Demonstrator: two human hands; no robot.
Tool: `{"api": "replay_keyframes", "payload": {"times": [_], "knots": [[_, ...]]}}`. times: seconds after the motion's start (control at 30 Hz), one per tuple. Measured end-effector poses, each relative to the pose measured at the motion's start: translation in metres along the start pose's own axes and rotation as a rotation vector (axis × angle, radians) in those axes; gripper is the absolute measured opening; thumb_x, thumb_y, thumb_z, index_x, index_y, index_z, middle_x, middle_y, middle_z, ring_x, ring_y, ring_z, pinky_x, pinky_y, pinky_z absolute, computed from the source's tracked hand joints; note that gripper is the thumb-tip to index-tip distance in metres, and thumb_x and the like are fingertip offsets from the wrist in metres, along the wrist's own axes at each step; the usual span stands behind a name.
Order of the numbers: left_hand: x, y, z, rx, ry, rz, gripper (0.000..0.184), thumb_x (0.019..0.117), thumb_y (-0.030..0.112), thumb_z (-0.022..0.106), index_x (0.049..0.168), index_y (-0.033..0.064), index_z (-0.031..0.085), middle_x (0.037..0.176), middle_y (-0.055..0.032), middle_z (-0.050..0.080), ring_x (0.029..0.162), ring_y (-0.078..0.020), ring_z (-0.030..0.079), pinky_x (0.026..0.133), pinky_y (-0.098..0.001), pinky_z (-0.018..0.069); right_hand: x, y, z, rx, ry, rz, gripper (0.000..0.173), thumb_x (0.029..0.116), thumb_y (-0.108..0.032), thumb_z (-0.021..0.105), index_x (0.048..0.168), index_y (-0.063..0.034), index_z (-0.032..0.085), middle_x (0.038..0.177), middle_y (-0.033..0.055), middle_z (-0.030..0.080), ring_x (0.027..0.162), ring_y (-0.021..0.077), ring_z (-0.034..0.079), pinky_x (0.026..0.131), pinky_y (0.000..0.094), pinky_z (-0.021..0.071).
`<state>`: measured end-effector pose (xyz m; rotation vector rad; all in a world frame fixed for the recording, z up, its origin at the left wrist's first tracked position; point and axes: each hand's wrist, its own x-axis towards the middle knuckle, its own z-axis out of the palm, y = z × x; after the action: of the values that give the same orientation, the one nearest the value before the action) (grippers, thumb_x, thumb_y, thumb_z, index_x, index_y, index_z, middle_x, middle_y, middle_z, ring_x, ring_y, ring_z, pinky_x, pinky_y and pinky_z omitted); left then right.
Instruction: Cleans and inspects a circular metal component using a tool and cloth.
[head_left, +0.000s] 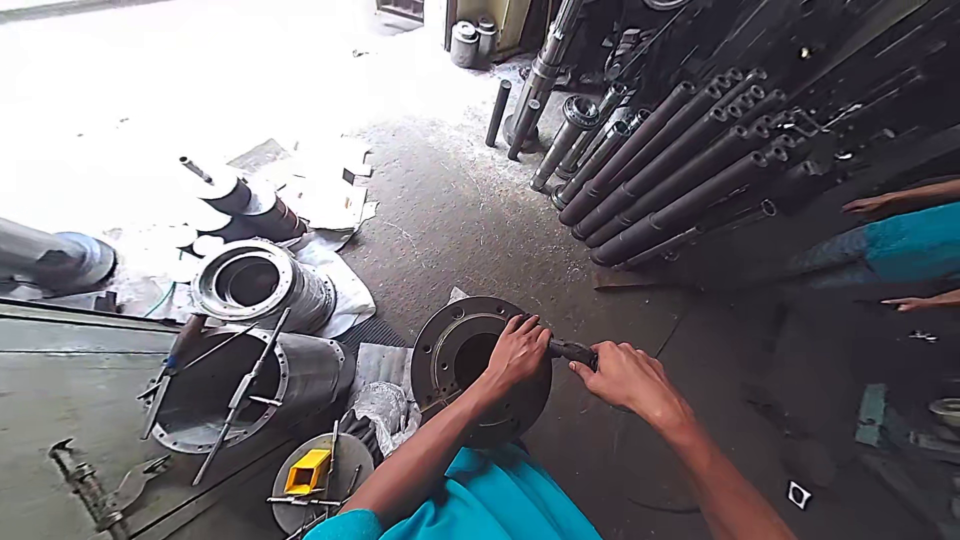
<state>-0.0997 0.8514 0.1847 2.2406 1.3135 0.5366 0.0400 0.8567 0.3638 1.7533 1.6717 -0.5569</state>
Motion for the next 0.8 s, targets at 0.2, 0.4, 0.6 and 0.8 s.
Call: {"api": "replay_keyframes", "payload": {"times": [0.2, 0.4, 0.6, 0.8], "knots": [[0.0000, -0.0003, -0.0017, -0.020, -0.015, -0.013, 0.037, 0.1058, 0.011, 0.035, 0.124, 0.0031, 0.066, 0.130, -0.0112, 0.069, 0.141, -0.0252, 0.051, 0.122, -0.0468, 0.0280, 0.0084, -0.0032, 0.0043, 0.025, 0.004, 0.038, 0.058, 0.0975, -0.061, 0.055, 0.103, -0.0046, 0.069, 0.102, 0.0190, 0.070, 0.103, 0.0370, 0.067, 0.084, 0.0591, 0.0510], [-0.0001, -0.0020, 0.0001, -0.023, 0.016, 0.001, 0.035, 0.1048, 0.008, 0.037, 0.124, 0.0035, 0.066, 0.131, -0.0112, 0.069, 0.139, -0.0256, 0.053, 0.121, -0.0472, 0.0306, 0.0053, -0.0032, -0.0018, 0.000, 0.004, 0.036, 0.060, 0.0973, -0.063, 0.054, 0.101, -0.0047, 0.068, 0.100, 0.0189, 0.069, 0.101, 0.0374, 0.067, 0.081, 0.0590, 0.0509], [0.0010, -0.0032, 0.0019, -0.036, 0.028, 0.011, 0.036, 0.1044, 0.009, 0.038, 0.123, 0.0018, 0.067, 0.130, -0.0123, 0.069, 0.138, -0.0257, 0.054, 0.120, -0.0475, 0.0313, 0.0083, -0.0032, 0.0053, 0.041, 0.021, 0.062, 0.060, 0.0970, -0.062, 0.056, 0.103, -0.0039, 0.069, 0.103, 0.0200, 0.070, 0.103, 0.0385, 0.067, 0.084, 0.0600, 0.0509], [0.0001, -0.0037, 0.0042, -0.015, 0.059, 0.023, 0.032, 0.1033, 0.007, 0.042, 0.124, 0.0029, 0.066, 0.129, -0.0125, 0.069, 0.136, -0.0265, 0.056, 0.116, -0.0477, 0.0365, 0.0091, 0.0022, -0.0009, 0.055, 0.039, 0.040, 0.058, 0.0965, -0.062, 0.057, 0.096, -0.0053, 0.068, 0.097, 0.0186, 0.069, 0.098, 0.0377, 0.067, 0.080, 0.0601, 0.0503]]}}
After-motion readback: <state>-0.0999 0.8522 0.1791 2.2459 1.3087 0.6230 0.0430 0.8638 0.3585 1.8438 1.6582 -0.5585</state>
